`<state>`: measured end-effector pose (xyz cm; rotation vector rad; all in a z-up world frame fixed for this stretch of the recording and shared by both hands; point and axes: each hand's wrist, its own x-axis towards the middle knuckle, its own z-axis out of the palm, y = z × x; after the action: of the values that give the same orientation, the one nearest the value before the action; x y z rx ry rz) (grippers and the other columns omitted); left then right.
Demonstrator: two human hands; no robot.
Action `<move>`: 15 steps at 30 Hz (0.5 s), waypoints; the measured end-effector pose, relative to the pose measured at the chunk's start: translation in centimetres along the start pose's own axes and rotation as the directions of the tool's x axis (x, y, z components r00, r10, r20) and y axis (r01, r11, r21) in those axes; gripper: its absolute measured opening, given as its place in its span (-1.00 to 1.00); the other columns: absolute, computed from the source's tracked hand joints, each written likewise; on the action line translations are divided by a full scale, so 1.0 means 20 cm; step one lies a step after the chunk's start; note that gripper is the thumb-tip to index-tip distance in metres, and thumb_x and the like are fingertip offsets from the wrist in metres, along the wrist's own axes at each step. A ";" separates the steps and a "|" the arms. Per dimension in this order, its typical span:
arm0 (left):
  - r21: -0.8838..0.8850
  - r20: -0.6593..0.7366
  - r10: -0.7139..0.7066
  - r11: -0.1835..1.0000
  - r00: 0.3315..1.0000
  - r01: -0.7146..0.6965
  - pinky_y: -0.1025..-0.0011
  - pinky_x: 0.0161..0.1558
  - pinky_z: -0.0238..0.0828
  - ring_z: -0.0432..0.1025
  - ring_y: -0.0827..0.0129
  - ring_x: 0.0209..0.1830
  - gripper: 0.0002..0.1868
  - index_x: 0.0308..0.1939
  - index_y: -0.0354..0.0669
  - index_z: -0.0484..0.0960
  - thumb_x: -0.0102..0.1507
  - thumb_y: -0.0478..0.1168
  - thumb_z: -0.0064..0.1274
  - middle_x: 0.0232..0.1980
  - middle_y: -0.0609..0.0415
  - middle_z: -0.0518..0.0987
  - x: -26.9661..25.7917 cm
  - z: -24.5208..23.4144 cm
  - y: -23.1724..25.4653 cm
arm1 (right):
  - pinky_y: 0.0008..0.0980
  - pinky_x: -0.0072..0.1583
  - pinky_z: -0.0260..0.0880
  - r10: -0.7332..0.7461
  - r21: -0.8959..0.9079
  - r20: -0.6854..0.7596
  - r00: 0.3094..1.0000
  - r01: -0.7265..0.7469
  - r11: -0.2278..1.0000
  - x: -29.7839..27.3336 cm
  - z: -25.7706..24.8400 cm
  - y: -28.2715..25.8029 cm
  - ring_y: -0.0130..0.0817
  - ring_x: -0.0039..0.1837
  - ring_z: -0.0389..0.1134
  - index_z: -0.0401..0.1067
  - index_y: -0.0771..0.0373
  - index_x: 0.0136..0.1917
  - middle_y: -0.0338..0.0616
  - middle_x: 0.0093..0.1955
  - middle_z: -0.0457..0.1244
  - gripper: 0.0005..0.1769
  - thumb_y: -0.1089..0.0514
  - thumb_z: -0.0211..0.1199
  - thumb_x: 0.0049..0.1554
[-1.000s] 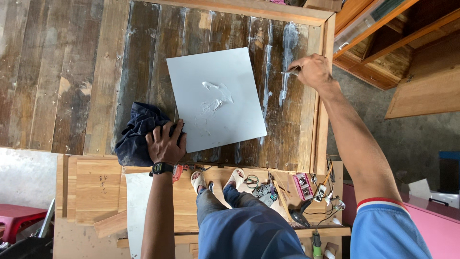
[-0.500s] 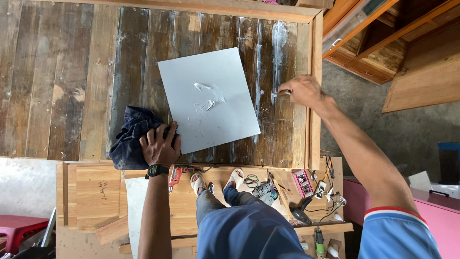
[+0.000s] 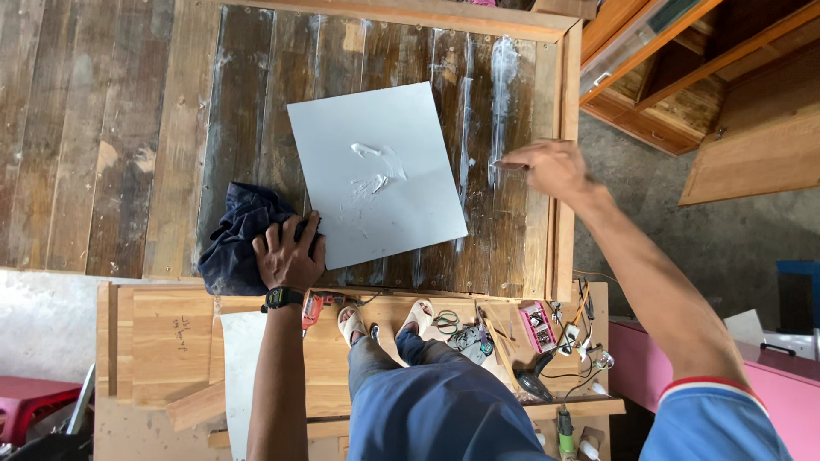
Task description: The person applies white filler paste to the gaps in a wooden tabletop using a putty knife, while holding a cloth in their other hand.
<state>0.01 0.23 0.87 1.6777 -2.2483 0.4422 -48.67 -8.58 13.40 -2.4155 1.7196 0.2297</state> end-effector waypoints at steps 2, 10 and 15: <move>0.003 0.006 -0.004 1.000 1.000 0.004 0.04 0.13 0.23 0.34 0.11 0.19 -0.56 0.40 0.35 0.56 0.47 0.15 -0.12 0.18 0.11 0.47 -0.01 0.00 0.00 | -0.62 -0.16 0.40 -0.050 -0.153 -0.003 0.999 0.049 0.987 -0.03 -0.08 -0.12 -0.60 -0.03 0.49 0.54 -0.37 0.21 -0.51 0.11 0.47 -0.40 0.38 0.06 0.19; 0.000 -0.021 -0.006 1.000 1.000 0.006 0.03 0.10 0.21 0.33 0.12 0.17 -0.55 0.40 0.37 0.56 0.45 0.18 -0.11 0.18 0.12 0.47 0.01 0.00 0.00 | -0.47 -0.03 0.49 -0.157 -0.122 -0.091 0.983 0.145 0.982 -0.10 0.31 0.08 -0.53 0.13 0.48 0.58 -0.25 0.08 -0.52 0.12 0.46 -0.49 0.35 0.08 0.06; 0.007 -0.023 -0.008 1.000 1.000 0.008 0.05 0.10 0.20 0.33 0.14 0.17 -0.55 0.39 0.37 0.57 0.46 0.19 -0.12 0.17 0.12 0.47 -0.01 0.00 0.00 | -0.59 -0.10 0.47 -0.032 -0.175 -0.038 0.999 0.025 0.984 -0.15 0.00 -0.09 -0.59 0.07 0.49 0.57 -0.39 0.11 -0.56 0.15 0.46 -0.43 0.34 0.09 0.10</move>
<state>-0.02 0.37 0.76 1.6760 -2.2261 0.4661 -48.00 -5.21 14.14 -2.5835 1.7479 0.3440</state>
